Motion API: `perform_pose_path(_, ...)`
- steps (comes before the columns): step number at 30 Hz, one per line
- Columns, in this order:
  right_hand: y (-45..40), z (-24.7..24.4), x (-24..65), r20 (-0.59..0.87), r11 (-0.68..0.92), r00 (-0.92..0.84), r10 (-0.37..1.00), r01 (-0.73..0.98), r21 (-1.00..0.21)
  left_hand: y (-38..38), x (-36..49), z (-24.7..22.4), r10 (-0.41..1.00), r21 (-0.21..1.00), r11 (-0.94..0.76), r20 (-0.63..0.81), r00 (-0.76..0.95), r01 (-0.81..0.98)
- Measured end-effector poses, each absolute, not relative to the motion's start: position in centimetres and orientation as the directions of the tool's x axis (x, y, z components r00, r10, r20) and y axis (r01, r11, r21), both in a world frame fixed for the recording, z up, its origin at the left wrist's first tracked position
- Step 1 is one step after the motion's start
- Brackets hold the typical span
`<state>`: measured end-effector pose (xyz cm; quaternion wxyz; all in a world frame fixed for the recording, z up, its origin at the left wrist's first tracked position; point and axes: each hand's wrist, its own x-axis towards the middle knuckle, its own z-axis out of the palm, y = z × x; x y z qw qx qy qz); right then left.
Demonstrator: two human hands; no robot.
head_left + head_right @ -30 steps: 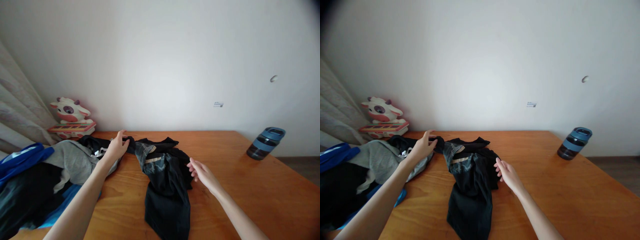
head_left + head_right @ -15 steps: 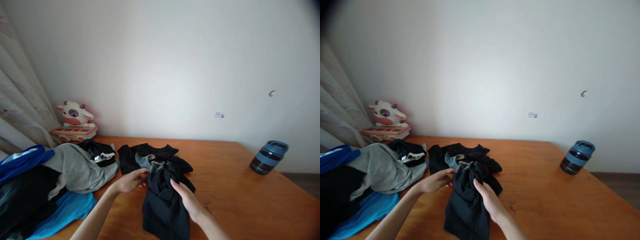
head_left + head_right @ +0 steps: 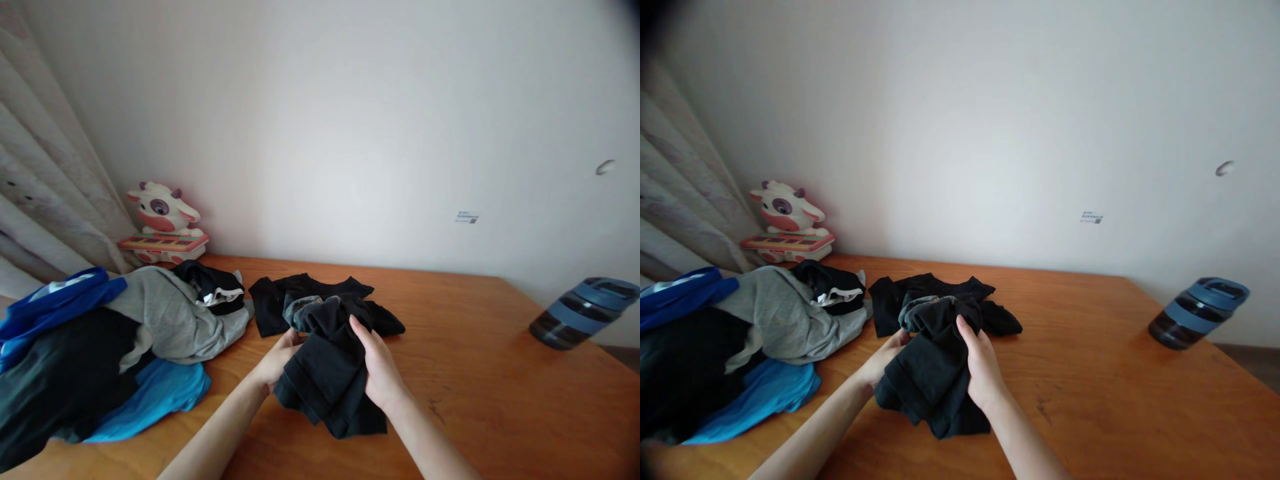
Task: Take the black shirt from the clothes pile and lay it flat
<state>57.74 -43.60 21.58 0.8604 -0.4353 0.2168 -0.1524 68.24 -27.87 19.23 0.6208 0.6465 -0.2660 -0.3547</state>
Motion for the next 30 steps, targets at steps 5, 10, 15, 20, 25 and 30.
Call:
perform_pose_path(5, -49.2, 23.0, 55.7, -0.176, 0.399, 0.742, -0.647, 0.133, -0.907, -26.5, 69.2, 23.3, -0.629, 0.996, 0.010, -0.066, 0.775, 0.093)
perform_pose_path(10, -53.7, 24.1, 49.9, -0.131, 0.078, 0.823, -0.553, -0.105, -0.991, -22.2, 69.1, 29.7, -0.699, 0.859, -0.346, 0.032, 0.714, -0.377)
perform_pose_path(15, -56.7, 22.7, 46.3, -0.239, -0.515, 0.923, -0.301, -0.369, -0.774, -20.3, 70.6, 28.6, -0.749, 0.417, -0.646, -0.186, 0.636, -0.639)
perform_pose_path(20, -58.5, 18.6, 50.9, -0.009, -0.647, 0.862, -0.507, -0.387, -0.657, -21.7, 75.5, 20.8, -0.429, 0.164, -0.896, -0.087, 0.899, -0.412)
perform_pose_path(25, -57.3, 16.9, 58.0, 0.125, -0.806, 0.845, -0.520, -0.437, -0.399, -24.2, 78.3, 17.8, -0.366, 0.214, -0.913, -0.064, 0.928, -0.346)
perform_pose_path(30, -58.4, 19.2, 60.4, 0.060, -0.847, 0.887, -0.458, -0.415, -0.331, -25.0, 81.1, 20.7, -0.408, 0.258, -0.886, -0.032, 0.913, -0.386)
